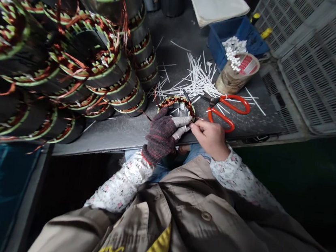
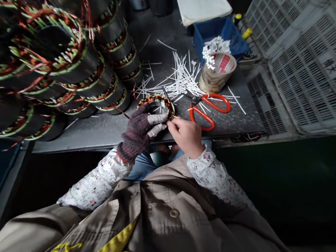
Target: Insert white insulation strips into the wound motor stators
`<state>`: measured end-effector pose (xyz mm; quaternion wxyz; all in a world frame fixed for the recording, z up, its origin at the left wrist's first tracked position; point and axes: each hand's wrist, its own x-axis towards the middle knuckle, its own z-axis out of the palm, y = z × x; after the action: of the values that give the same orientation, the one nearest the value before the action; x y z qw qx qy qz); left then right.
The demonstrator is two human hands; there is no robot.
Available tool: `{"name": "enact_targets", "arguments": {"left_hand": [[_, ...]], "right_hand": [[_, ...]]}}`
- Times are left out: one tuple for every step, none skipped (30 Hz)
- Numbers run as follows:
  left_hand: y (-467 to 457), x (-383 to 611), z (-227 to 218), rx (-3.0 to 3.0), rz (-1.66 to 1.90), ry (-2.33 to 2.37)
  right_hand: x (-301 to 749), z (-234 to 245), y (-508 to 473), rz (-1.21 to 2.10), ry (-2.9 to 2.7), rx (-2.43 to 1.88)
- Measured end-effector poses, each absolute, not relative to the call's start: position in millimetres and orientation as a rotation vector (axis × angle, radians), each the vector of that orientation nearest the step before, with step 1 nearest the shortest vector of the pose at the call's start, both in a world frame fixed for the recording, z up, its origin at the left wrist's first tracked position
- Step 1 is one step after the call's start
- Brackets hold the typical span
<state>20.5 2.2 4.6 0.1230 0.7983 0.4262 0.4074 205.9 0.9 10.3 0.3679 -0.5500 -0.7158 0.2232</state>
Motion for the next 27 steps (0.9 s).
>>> {"name": "enact_targets", "arguments": {"left_hand": [[2.1, 20.3, 4.4, 2.325, 1.187, 1.241], [2.0, 20.1, 3.9, 2.321, 1.198, 1.238], [1.8, 20.1, 3.3, 2.32, 1.217, 1.229], [1.7, 20.2, 2.7, 2.324, 1.245, 1.214], [1.6, 20.4, 2.2, 2.333, 1.282, 1.197], [1.6, 20.5, 1.8, 2.345, 1.315, 1.179], [1.6, 20.5, 1.6, 2.358, 1.339, 1.166], [1.8, 20.3, 1.7, 2.368, 1.347, 1.161], [2.0, 20.1, 2.1, 2.373, 1.34, 1.163], [2.2, 19.8, 2.5, 2.374, 1.324, 1.164], [2.4, 19.4, 3.0, 2.373, 1.301, 1.161], [2.6, 19.0, 3.4, 2.371, 1.28, 1.159], [2.7, 18.7, 3.7, 2.368, 1.261, 1.16], [2.8, 18.4, 3.8, 2.365, 1.24, 1.166], [2.7, 18.2, 3.7, 2.363, 1.222, 1.179], [2.6, 18.1, 3.5, 2.364, 1.209, 1.193], [2.5, 18.0, 3.3, 2.367, 1.2, 1.203], [2.4, 18.0, 3.0, 2.375, 1.202, 1.206], [2.4, 17.9, 2.8, 2.381, 1.209, 1.203], [2.5, 17.7, 2.7, 2.383, 1.217, 1.195], [2.7, 17.6, 2.6, 2.382, 1.225, 1.181], [3.0, 17.4, 2.6, 2.377, 1.228, 1.168], [3.5, 17.1, 2.7, 2.369, 1.224, 1.159], [4.0, 16.8, 2.7, 2.361, 1.218, 1.155], [4.6, 16.4, 2.6, 2.356, 1.207, 1.155], [5.2, 16.0, 2.5, 2.36, 1.198, 1.15], [5.7, 15.6, 2.5, 2.369, 1.189, 1.151]], "right_hand": [[206.4, 9.6, 0.9, 0.587, -1.817, -1.402], [206.9, 9.6, -0.5, 0.601, -1.796, -1.369], [207.4, 10.1, -2.9, 0.611, -1.781, -1.322], [207.6, 10.9, -5.7, 0.613, -1.776, -1.271], [207.6, 11.8, -8.3, 0.603, -1.783, -1.231], [207.3, 12.3, -10.0, 0.579, -1.799, -1.211], [206.8, 12.3, -10.5, 0.547, -1.819, -1.217], [206.3, 11.8, -9.6, 0.514, -1.836, -1.247], [205.8, 10.7, -7.6, 0.486, -1.848, -1.293], [205.6, 9.5, -5.0, 0.468, -1.853, -1.343], [205.5, 8.5, -2.5, 0.462, -1.85, -1.383], [205.6, 8.0, -0.7, 0.466, -1.843, -1.402], [205.9, 8.1, 0.0, 0.474, -1.836, -1.394], [206.2, 8.7, -0.7, 0.482, -1.831, -1.36], [206.3, 9.9, -2.5, 0.488, -1.828, -1.307], [206.2, 11.1, -5.1, 0.488, -1.829, -1.246], [205.9, 12.2, -7.8, 0.483, -1.834, -1.193], [205.3, 12.9, -10.1, 0.47, -1.842, -1.162], [204.5, 12.9, -11.5, 0.452, -1.85, -1.159], [203.7, 12.3, -11.6, 0.432, -1.854, -1.179], [203.0, 11.3, -10.5, 0.413, -1.855, -1.216], [202.3, 10.1, -8.5, 0.401, -1.853, -1.26], [201.8, 9.0, -6.0, 0.4, -1.851, -1.3], [201.4, 8.2, -3.5, 0.407, -1.847, -1.332], [201.0, 8.0, -1.4, 0.417, -1.842, -1.355], [200.6, 8.4, -0.2, 0.423, -1.832, -1.376], [200.1, 9.4, 0.1, 0.428, -1.821, -1.388]]}}
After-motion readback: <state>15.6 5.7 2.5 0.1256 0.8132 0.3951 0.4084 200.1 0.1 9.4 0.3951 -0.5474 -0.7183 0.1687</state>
